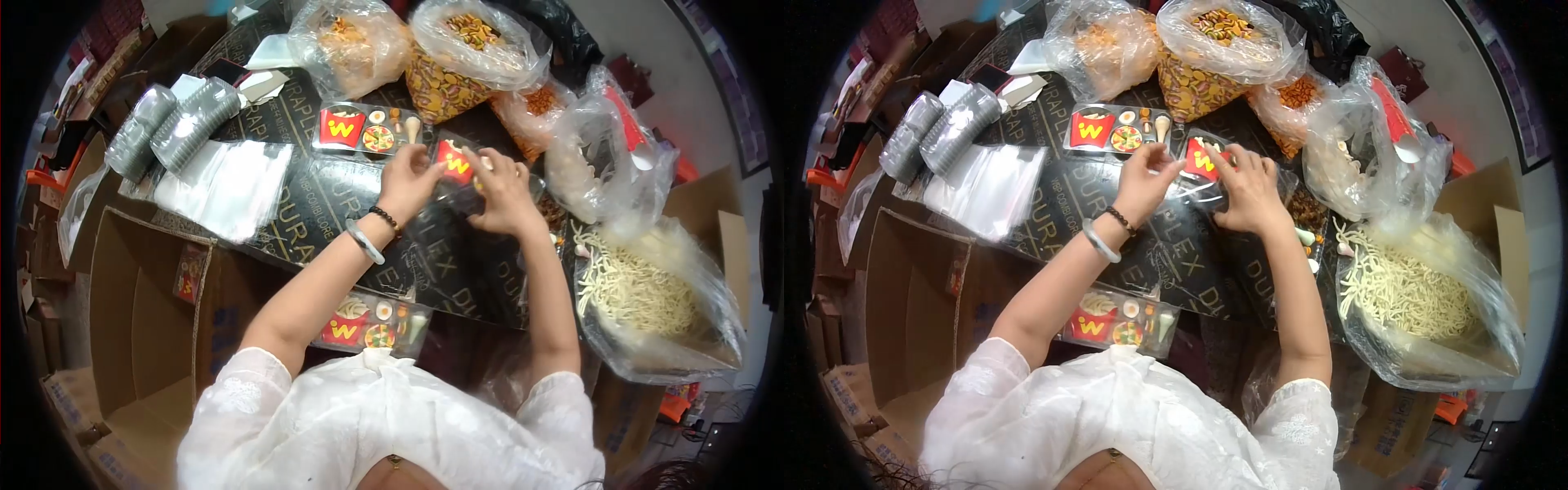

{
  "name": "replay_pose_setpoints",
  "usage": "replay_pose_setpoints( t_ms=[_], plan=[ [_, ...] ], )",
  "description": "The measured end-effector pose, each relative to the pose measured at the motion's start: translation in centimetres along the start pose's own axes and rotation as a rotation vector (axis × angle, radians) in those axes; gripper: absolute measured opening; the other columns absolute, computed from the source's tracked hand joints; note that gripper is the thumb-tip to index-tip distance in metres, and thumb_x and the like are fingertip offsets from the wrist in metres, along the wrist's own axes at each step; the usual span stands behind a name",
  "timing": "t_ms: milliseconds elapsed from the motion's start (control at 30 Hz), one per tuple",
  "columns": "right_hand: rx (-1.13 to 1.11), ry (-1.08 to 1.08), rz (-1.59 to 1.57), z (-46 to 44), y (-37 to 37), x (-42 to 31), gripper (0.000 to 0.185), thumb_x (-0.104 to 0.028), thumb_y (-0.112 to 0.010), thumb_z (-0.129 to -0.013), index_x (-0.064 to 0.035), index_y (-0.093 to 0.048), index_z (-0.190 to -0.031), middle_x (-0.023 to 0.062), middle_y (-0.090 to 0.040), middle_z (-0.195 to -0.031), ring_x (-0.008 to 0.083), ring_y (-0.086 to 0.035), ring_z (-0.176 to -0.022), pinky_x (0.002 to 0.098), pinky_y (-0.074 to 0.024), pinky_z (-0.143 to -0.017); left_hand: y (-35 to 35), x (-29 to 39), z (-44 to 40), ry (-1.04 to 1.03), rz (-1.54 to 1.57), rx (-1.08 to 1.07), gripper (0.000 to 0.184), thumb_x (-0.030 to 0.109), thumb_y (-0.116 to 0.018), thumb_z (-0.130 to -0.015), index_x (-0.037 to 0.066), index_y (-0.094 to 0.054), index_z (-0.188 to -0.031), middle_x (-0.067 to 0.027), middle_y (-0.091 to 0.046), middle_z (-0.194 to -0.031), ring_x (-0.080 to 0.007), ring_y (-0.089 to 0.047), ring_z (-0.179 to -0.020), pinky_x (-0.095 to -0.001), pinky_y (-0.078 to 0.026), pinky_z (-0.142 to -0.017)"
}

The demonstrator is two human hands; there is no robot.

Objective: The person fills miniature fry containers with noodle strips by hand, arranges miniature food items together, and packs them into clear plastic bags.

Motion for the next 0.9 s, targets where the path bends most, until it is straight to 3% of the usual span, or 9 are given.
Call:
replay_pose_setpoints(
  t_ms=[67, 133, 233, 333, 600, 633, 767, 800, 900],
  plan=[
    [-0.005, 0.004, -0.033, -1.4, -1.8, 3.7, 0.112, -0.038, -0.084, -0.045, -0.0227, -0.031, -0.143, 0.0133, -0.04, -0.132, 0.0302, -0.037, -0.124, 0.0448, -0.0236, -0.101, 2.1, 3.7, 0.7, -0.357, -0.494, 0.141, 0.043, 0.024, -0.073, -0.075, 0.004, -0.058, -0.11, -0.0156, -0.055, -0.113, -0.032, -0.05, -0.108, -0.0414, -0.04, -0.09],
    [-0.087, 0.016, -0.069, -3.0, -3.9, 5.7, 0.117, -0.049, -0.085, -0.042, -0.0236, -0.032, -0.143, 0.0145, -0.037, -0.137, 0.0309, -0.032, -0.129, 0.0485, -0.0194, -0.104, 3.0, 3.9, 1.2, -0.4, -0.721, 0.17, 0.049, 0.026, -0.071, -0.076, 0.004, -0.055, -0.117, -0.0197, -0.042, -0.131, -0.0378, -0.037, -0.124, -0.05, -0.032, -0.099],
    [-0.184, 0.027, -0.069, -4.4, -6.4, 6.6, 0.118, -0.058, -0.083, -0.04, -0.0276, -0.033, -0.142, 0.0176, -0.031, -0.143, 0.0338, -0.026, -0.134, 0.0533, -0.0137, -0.107, 3.7, 0.8, 0.1, -0.207, -0.954, 0.034, 0.055, 0.029, -0.068, -0.079, 0.009, -0.051, -0.127, -0.021, -0.032, -0.142, -0.0409, -0.024, -0.134, -0.0598, -0.018, -0.106],
    [-0.159, 0.067, -0.124, -4.3, -7.2, 5.5, 0.116, -0.06, -0.083, -0.041, -0.0307, -0.033, -0.142, 0.0193, -0.031, -0.142, 0.0361, -0.026, -0.133, 0.0542, -0.0146, -0.107, 5.0, -1.8, -1.1, -0.169, -1.079, -0.086, 0.054, 0.027, -0.067, -0.081, 0.012, -0.05, -0.13, -0.0228, -0.027, -0.144, -0.0428, -0.021, -0.135, -0.0634, -0.018, -0.104],
    [-0.039, 0.181, -0.225, 1.4, -5.7, -5.9, 0.097, -0.064, -0.076, -0.05, -0.0298, -0.046, -0.135, 0.0217, -0.035, -0.137, 0.0374, -0.032, -0.128, 0.0509, -0.0208, -0.103, 7.8, -2.3, -1.2, -0.261, -1.047, -0.145, 0.045, 0.021, -0.061, -0.085, 0.012, -0.051, -0.128, -0.0225, -0.03, -0.142, -0.0425, -0.026, -0.133, -0.0638, -0.019, -0.104],
    [-0.029, 0.175, -0.244, 1.8, -5.6, -7.0, 0.096, -0.064, -0.076, -0.05, -0.0296, -0.047, -0.135, 0.0219, -0.035, -0.136, 0.0374, -0.032, -0.128, 0.0509, -0.0207, -0.103, 8.4, -1.0, -0.6, -0.365, -1.031, -0.034, 0.039, 0.022, -0.059, -0.086, 0.008, -0.054, -0.123, -0.0218, -0.042, -0.133, -0.0403, -0.039, -0.124, -0.056, -0.029, -0.102],
    [0.021, 0.179, -0.282, 1.8, -5.3, -9.5, 0.094, -0.062, -0.076, -0.051, -0.0284, -0.048, -0.134, 0.0233, -0.036, -0.134, 0.0378, -0.033, -0.127, 0.0525, -0.0207, -0.102, 9.9, 0.8, 3.5, -0.231, -0.606, -0.069, 0.03, 0.014, -0.056, -0.086, -0.002, -0.058, -0.11, -0.0222, -0.058, -0.101, -0.037, -0.055, -0.097, -0.0415, -0.044, -0.085],
    [0.036, 0.187, -0.283, 1.5, -5.4, -10.1, 0.093, -0.061, -0.076, -0.051, -0.028, -0.048, -0.134, 0.0236, -0.037, -0.133, 0.038, -0.034, -0.126, 0.053, -0.0208, -0.102, 9.5, -0.1, 4.6, -0.113, -0.537, -0.144, 0.027, 0.013, -0.057, -0.085, -0.002, -0.058, -0.107, -0.0233, -0.059, -0.096, -0.0394, -0.056, -0.092, -0.0437, -0.046, -0.081],
    [0.074, 0.244, -0.282, 0.5, -5.5, -11.7, 0.093, -0.061, -0.076, -0.052, -0.0269, -0.049, -0.133, 0.024, -0.04, -0.131, 0.0384, -0.035, -0.125, 0.0532, -0.0212, -0.102, 9.4, 1.1, 6.5, -0.215, -0.521, -0.108, 0.027, 0.007, -0.056, -0.085, -0.007, -0.057, -0.108, -0.0218, -0.059, -0.089, -0.0373, -0.058, -0.084, -0.0398, -0.048, -0.075]
  ],
)
Point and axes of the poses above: each hand's wrist, its own z-axis away from the middle knuckle, its own y-axis out of the back of the hand, x = y × z, the point moved 9 cm from there along -z, towards the middle knuckle
